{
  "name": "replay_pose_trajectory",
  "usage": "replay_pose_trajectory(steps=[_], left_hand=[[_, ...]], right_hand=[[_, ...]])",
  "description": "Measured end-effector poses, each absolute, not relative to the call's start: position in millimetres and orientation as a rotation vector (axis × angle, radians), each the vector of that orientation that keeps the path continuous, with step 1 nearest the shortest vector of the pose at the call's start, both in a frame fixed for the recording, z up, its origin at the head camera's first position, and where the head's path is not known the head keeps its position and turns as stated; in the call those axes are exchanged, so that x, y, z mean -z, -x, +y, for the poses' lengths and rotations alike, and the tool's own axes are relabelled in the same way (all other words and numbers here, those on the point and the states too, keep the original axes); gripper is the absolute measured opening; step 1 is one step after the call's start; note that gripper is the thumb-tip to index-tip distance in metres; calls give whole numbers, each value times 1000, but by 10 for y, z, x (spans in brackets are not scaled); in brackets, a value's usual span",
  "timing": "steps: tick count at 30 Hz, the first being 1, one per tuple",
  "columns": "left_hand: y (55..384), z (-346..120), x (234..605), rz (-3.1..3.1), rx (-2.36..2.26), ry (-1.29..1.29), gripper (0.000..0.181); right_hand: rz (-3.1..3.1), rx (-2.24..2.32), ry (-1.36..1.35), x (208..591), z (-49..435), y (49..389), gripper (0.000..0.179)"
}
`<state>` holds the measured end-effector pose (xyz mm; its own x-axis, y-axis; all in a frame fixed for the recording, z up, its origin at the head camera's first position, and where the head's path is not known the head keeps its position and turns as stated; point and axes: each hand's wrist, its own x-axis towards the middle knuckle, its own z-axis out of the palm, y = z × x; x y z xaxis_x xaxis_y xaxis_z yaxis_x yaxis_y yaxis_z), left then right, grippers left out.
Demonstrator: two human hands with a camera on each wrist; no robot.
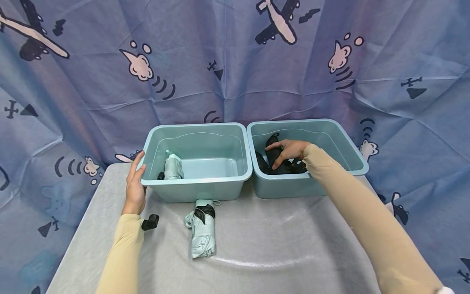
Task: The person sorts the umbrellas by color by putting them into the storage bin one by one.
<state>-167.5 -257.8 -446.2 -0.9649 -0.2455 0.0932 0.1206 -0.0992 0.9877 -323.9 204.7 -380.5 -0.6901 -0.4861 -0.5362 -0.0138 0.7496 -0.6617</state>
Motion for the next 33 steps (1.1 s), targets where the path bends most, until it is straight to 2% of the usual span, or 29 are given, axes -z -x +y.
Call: replay_pose_trajectory(steps=[12,33], left_hand=[[1674,-2575,4458,-1918,2153,-137,50],[1674,-2574,4468,-1900,2163,-138,50]], right_hand=[[2235,779,349,3941,1999,3260,90],[2253,757,308,3960,1992,3256,84]])
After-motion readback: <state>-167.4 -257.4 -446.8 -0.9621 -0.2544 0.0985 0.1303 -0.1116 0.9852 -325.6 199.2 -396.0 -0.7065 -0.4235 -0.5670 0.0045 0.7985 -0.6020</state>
